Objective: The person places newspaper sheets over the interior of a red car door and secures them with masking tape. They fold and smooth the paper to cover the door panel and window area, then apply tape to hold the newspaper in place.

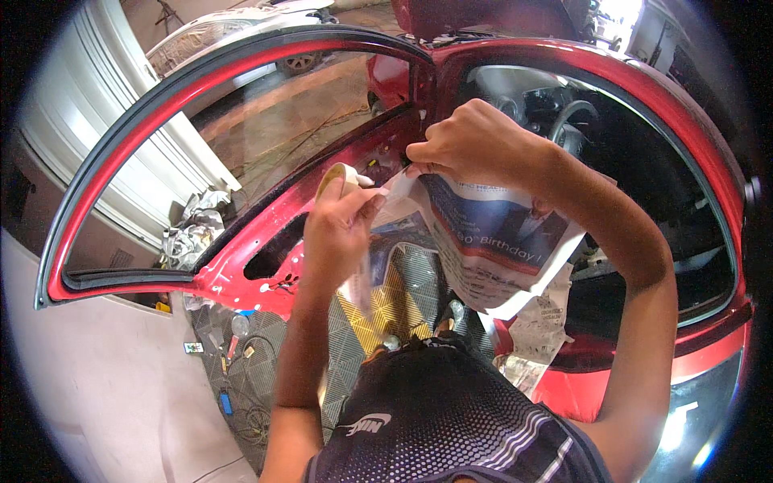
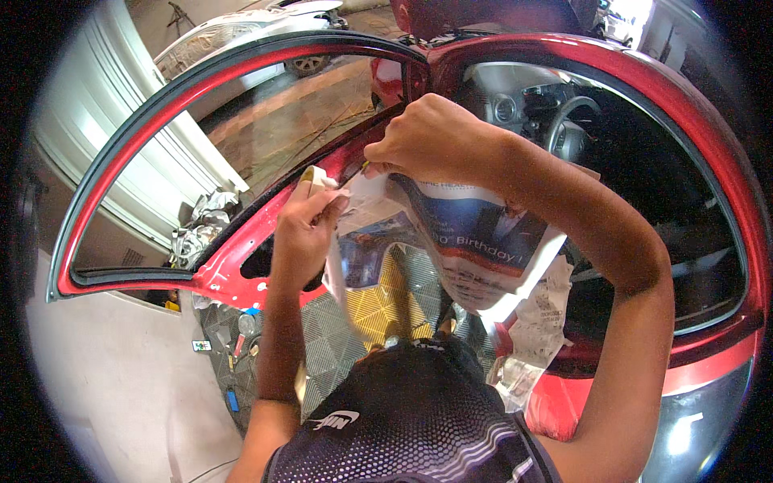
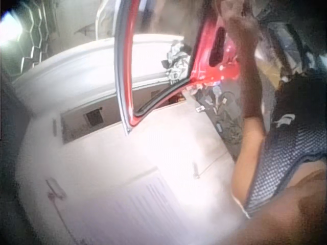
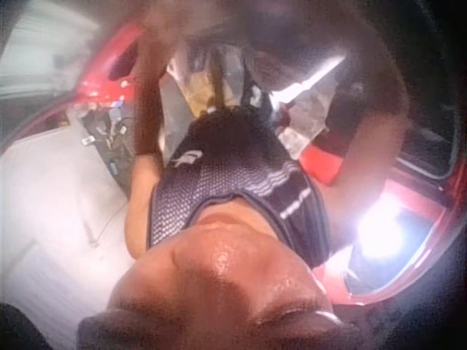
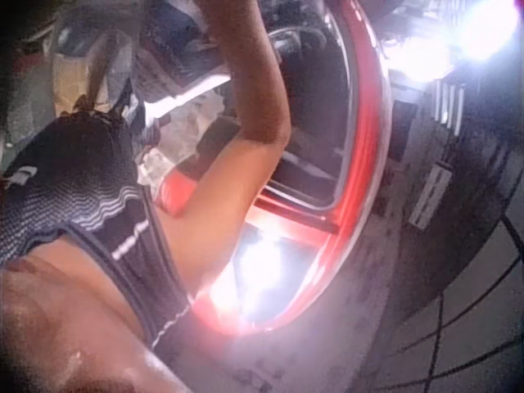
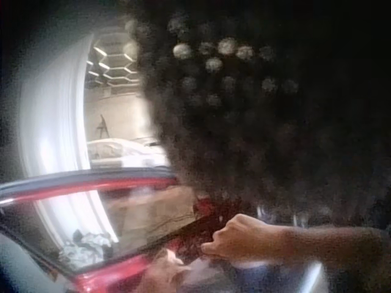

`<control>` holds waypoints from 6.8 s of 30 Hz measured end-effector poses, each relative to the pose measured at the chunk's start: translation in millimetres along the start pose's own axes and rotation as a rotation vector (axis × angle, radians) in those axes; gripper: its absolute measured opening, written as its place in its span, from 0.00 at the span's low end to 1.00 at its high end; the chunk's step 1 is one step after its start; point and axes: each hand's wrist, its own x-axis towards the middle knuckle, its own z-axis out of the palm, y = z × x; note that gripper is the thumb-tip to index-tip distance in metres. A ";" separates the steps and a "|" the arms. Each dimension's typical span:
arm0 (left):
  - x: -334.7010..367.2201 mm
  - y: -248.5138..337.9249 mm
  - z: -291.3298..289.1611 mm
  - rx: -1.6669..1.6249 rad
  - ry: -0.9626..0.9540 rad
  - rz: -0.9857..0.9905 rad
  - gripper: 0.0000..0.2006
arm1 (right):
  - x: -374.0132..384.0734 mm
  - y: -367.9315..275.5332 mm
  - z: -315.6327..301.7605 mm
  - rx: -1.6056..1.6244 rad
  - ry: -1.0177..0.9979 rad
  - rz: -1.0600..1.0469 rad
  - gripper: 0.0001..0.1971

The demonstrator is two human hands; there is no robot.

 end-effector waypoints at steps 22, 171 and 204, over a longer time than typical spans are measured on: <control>-2.2 5.7 15.4 -0.665 -0.206 -0.389 0.10 | -37.2 -25.8 15.9 0.172 -0.096 0.113 0.14; 0.2 472.1 333.0 -0.748 -0.247 0.859 0.11 | -514.0 -236.8 -229.5 -1.364 0.225 1.701 0.19; -81.6 462.5 309.2 -0.803 -0.815 1.003 0.30 | -576.2 -187.3 -132.1 -0.294 1.000 1.509 0.10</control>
